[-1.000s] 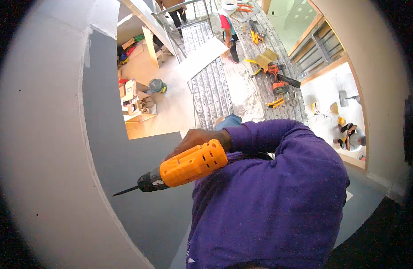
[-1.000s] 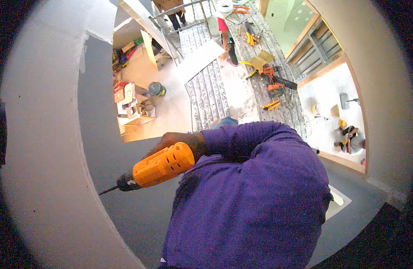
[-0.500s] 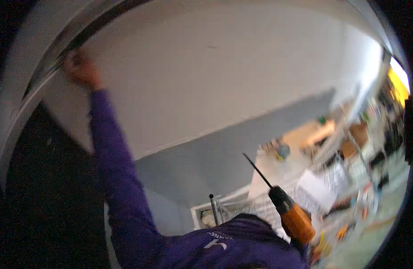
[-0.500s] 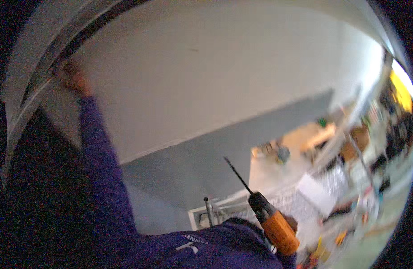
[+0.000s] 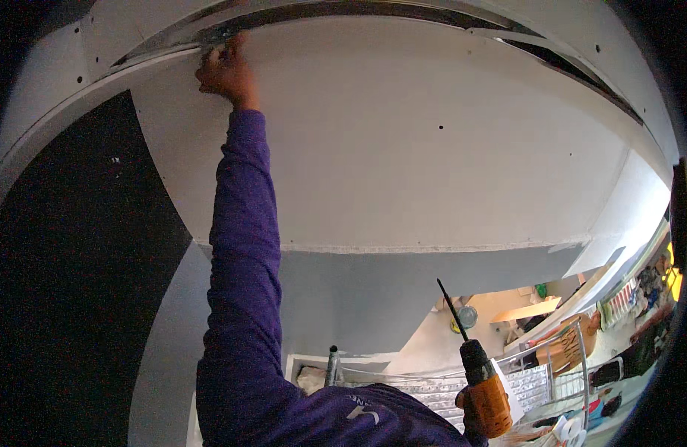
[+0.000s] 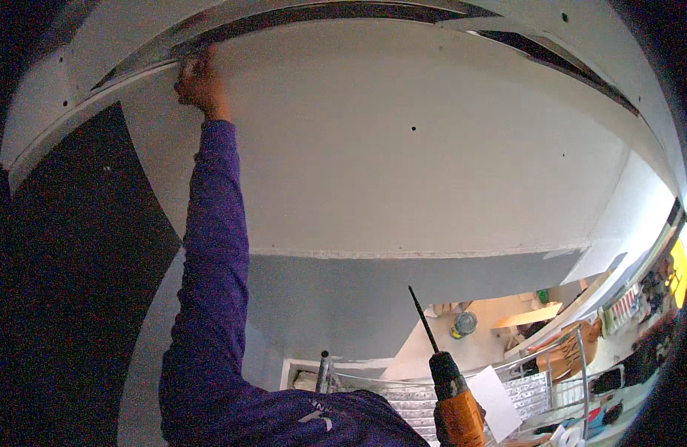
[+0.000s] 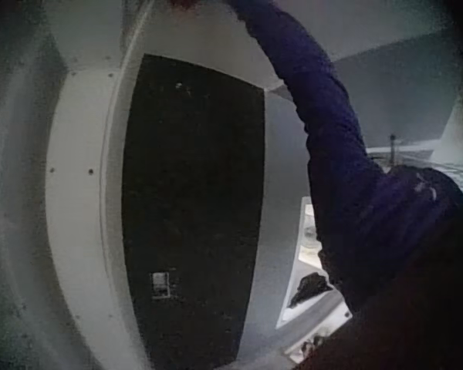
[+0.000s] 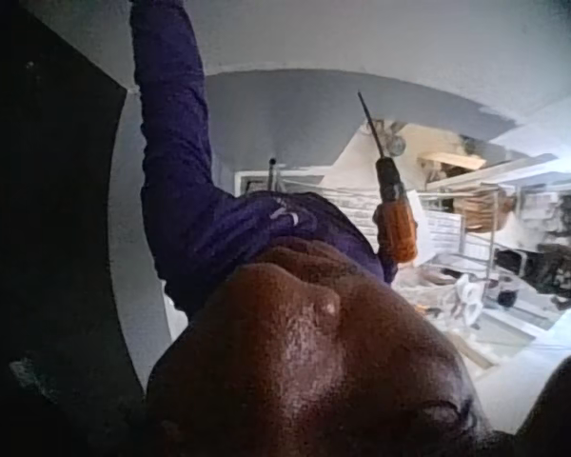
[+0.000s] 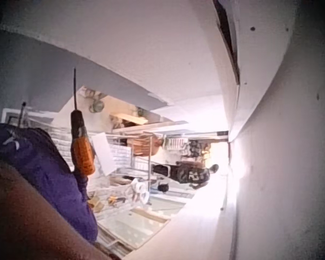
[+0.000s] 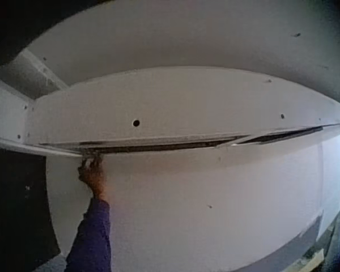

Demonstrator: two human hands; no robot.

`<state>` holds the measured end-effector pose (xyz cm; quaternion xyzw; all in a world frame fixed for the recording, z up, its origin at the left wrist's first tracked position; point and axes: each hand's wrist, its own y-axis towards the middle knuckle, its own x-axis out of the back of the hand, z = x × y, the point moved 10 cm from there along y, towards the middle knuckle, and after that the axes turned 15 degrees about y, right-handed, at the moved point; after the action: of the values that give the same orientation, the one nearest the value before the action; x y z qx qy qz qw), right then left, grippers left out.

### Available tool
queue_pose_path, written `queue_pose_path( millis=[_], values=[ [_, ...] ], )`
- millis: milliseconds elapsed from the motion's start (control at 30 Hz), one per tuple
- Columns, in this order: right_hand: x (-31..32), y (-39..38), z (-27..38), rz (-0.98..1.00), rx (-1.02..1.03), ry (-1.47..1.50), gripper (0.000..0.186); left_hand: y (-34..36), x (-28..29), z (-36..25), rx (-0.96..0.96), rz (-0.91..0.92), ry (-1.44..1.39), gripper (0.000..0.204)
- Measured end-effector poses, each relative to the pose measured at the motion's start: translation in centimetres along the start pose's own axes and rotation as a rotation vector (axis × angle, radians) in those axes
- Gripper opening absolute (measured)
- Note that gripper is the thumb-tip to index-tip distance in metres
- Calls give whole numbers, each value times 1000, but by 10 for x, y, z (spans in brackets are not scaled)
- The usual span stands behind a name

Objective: Installing and securing a drywall panel onto a ceiling frame using a drill and screws.

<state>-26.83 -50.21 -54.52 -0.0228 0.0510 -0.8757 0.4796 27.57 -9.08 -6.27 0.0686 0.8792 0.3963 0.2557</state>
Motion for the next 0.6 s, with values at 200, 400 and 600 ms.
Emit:
queue_pose_path(
  millis=[200, 400, 600],
  values=[
    [1, 2, -5, -5, -19, -29, 21, 22, 10, 2, 85, 146, -24, 67],
    [0, -1, -16, 14, -15, -41, 23, 30, 41, 12, 191, 229, 143, 66],
    [0, -3, -24, 17, -16, -52, 25, 24, 58, 15, 207, 181, 158, 64]
  ],
)
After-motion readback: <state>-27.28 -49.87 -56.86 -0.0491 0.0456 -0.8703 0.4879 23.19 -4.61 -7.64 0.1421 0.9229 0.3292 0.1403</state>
